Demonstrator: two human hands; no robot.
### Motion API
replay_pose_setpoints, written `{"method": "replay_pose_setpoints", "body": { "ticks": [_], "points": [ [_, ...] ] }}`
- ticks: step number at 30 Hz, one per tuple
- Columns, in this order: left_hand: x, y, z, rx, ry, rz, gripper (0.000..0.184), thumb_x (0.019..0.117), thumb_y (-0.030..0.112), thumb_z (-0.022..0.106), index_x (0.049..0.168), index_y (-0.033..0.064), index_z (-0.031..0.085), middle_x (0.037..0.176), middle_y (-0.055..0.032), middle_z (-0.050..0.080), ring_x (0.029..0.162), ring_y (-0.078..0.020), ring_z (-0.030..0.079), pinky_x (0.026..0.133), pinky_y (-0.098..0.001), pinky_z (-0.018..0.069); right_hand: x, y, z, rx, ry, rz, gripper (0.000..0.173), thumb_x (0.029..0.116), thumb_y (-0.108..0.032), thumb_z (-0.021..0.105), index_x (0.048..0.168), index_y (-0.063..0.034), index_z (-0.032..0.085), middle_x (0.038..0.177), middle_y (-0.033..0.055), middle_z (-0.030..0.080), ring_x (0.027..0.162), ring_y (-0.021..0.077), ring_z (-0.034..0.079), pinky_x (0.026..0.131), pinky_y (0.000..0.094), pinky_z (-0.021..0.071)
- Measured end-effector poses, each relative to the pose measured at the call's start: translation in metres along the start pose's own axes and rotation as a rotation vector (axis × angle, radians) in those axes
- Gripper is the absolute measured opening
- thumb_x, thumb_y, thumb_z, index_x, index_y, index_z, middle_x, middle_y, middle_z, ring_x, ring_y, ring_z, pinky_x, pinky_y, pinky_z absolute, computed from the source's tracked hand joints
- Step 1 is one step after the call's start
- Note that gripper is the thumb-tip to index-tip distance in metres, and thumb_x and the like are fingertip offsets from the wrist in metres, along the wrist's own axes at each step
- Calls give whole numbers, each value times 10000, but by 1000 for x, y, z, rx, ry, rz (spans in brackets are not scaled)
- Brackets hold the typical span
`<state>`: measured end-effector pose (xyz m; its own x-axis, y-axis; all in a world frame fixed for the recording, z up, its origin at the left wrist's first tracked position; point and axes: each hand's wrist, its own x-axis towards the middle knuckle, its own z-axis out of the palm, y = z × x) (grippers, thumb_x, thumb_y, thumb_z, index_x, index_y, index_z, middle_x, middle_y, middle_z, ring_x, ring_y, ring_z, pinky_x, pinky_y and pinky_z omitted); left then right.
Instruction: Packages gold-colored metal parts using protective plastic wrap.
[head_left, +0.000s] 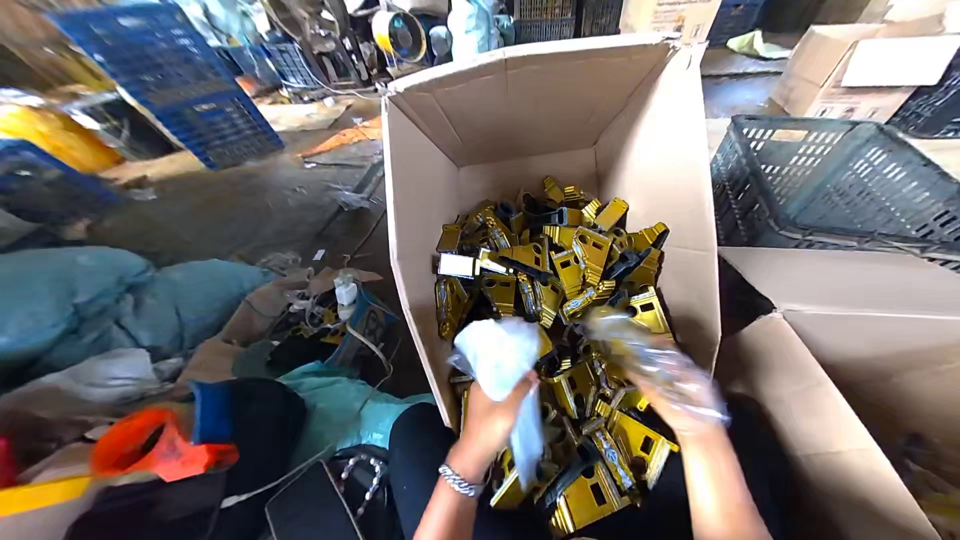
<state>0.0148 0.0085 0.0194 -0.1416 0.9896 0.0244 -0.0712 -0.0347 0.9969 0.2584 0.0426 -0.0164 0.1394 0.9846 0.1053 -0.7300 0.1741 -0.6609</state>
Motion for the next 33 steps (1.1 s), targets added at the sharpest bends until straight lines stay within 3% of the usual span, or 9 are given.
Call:
{"method": "replay_pose_setpoints", "body": {
  "ticks": [2,4,10,14,19,24,27,30,33],
  "points": [
    [6,6,-9,-22,19,-72,309,935,56,619,1217,-58,568,1010,-56,737,916,-104,724,862,-302,613,13,-19,-16,444,-274,-168,370,948,-384,639,1146,-89,741,981,40,750,835,116,720,735,249,595],
    [8,-8,-2,41,6,21,397,840,20,753,1192,-82,601,1030,-62,734,966,-84,709,908,-285,599,16,-19,2,124,-229,-105,509,940,-594,572,1168,-163,719,922,-28,734,772,73,682,680,228,561],
    [2,-15,41,-24,-76,104,537,714,-37,842,1186,-103,597,1053,-90,733,1001,-111,708,943,-291,590,-5,13,69,-900,-244,165,158,968,-81,617,1047,37,685,899,30,690,786,41,657,755,239,578],
    [1,8,26,-156,-219,-174,370,751,16,791,1087,19,637,864,-10,718,724,-62,661,668,-230,566,-20,18,61,-808,-255,360,269,1070,-184,487,943,-6,644,737,-25,621,605,34,592,603,228,550],
    [32,-32,-23,617,272,355,408,778,72,780,1053,-201,652,947,-279,724,896,-339,735,858,-521,569,-26,5,41,-604,-383,564,71,939,-38,652,878,-71,633,735,-33,698,569,54,645,573,229,578],
    [-3,6,-1,-85,-245,-120,478,671,69,855,1092,8,637,895,1,726,824,-87,704,783,-292,611,-32,16,63,-716,-401,551,239,747,-106,857,801,-90,625,574,-72,557,426,8,482,425,182,442],
    [-5,-1,-8,2,-274,-25,398,652,9,851,1010,47,679,871,47,718,833,-45,687,806,-255,592,-18,8,71,-954,-571,487,331,760,-199,867,717,-90,557,579,-74,534,453,4,496,460,191,458],
    [3,-21,-36,221,-4,155,420,671,28,820,1045,-40,642,879,15,700,834,-30,674,817,-238,585,19,-2,56,-1164,-430,355,290,876,-220,789,897,6,607,742,43,626,596,103,606,590,287,551],
    [6,-24,-41,167,166,154,520,707,14,782,1164,-107,566,939,-49,729,879,-91,712,843,-278,602,77,0,39,-1780,-534,361,460,947,30,600,1404,10,554,1418,170,575,1286,330,566,1052,511,476]
  ]
}}
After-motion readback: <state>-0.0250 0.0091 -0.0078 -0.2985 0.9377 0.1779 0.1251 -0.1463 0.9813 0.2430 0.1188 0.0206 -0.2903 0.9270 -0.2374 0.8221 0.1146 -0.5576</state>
